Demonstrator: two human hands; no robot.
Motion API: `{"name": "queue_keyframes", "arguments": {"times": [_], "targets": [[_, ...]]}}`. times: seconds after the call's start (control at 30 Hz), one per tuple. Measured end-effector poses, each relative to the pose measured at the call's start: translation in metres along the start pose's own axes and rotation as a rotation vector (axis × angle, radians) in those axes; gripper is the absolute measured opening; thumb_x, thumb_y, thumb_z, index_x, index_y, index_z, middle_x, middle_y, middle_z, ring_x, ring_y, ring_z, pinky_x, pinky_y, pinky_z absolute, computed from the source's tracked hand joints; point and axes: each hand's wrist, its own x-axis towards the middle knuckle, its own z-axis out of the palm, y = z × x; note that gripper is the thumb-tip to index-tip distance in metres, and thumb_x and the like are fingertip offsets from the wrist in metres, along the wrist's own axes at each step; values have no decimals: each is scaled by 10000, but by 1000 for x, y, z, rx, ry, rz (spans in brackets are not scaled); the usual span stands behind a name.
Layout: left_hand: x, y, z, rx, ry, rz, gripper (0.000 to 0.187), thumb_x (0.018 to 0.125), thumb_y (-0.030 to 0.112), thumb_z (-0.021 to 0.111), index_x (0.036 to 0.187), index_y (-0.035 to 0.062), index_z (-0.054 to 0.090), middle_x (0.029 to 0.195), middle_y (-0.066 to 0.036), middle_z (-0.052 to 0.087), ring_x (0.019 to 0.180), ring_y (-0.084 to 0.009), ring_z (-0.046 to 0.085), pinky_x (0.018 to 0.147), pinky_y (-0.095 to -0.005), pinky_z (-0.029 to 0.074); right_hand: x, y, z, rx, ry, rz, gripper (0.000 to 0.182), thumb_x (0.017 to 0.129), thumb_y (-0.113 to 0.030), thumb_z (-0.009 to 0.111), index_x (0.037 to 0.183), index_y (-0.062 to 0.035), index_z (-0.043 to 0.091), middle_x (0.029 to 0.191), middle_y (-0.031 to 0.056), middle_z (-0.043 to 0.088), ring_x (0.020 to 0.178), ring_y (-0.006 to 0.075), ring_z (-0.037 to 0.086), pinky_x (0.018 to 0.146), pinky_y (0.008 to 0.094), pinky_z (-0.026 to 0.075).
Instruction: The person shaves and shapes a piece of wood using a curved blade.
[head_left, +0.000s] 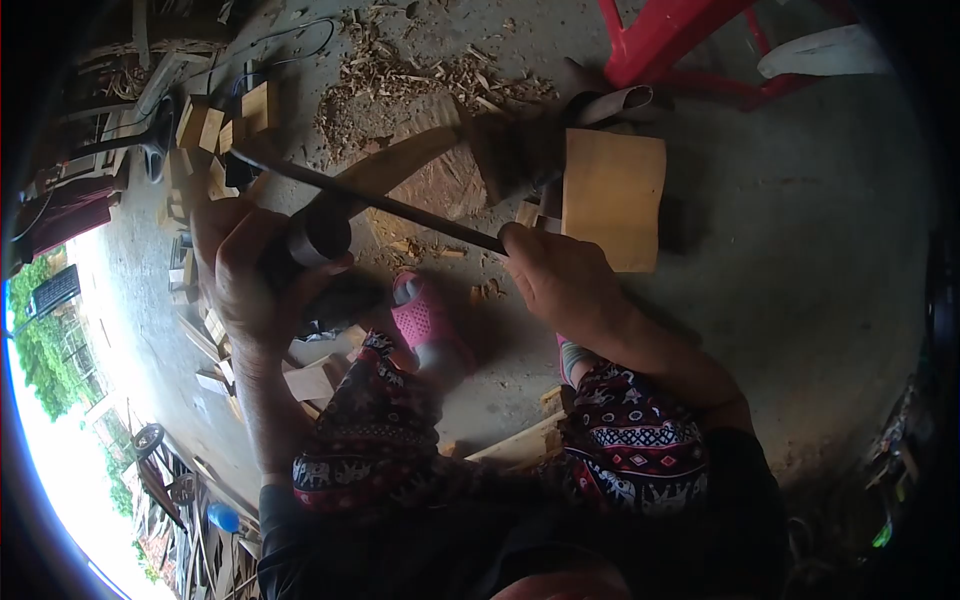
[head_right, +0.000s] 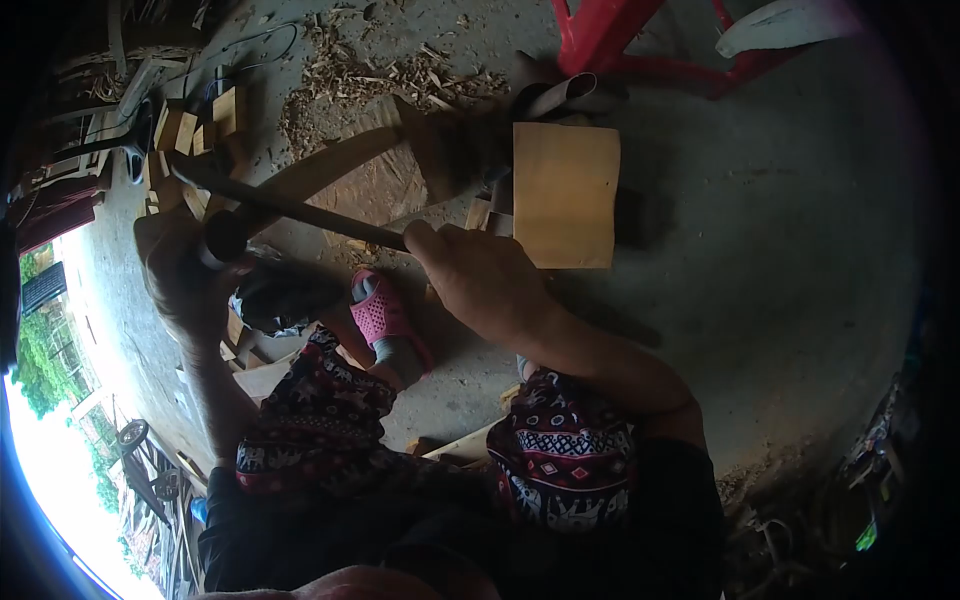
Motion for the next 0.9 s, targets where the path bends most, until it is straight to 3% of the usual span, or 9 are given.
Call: {"name": "queue_keyframes", "arguments": {"times": [0.13,0.27,0.33,0.47,0.6,0.9], "targets": [[-5,-5,-4,22,-103,-22,633,539,261,887,1053,134,540,952,-73,520,855,-249,553,691,-386,470,6,6,10,68,12,-47,144,902,-169,561,937,-72,461,722,122,590,662,337,614,549,438,469],[1,-10,2,-38,23,-35,627,548,247,877,1067,141,542,952,-74,511,852,-258,545,686,-387,467,8,-2,4,112,29,-74,147,890,-161,569,949,-73,468,722,112,589,660,333,615,544,435,469],[8,-4,1,-39,49,103,618,553,233,874,1073,143,553,956,-75,506,848,-260,543,691,-383,466,3,-13,-8,-13,84,-131,98,882,-136,520,915,-82,446,712,94,597,649,309,628,520,423,477],[14,5,1,-50,10,164,603,568,220,872,1079,141,561,972,-72,512,871,-253,545,708,-373,470,9,6,2,-7,48,-127,94,885,-136,517,927,-86,450,700,91,594,644,312,629,514,426,478],[16,0,5,-52,48,103,610,567,227,871,1084,141,560,972,-69,510,855,-250,542,699,-373,466,7,-3,2,92,127,-131,135,882,-155,563,946,-87,466,717,96,596,650,316,627,519,430,479],[18,5,7,-33,49,206,557,609,372,838,1038,124,582,961,-64,509,848,-244,541,709,-360,468,15,27,13,27,100,16,175,922,-207,565,911,-73,453,689,120,585,625,324,610,512,427,466]]}}
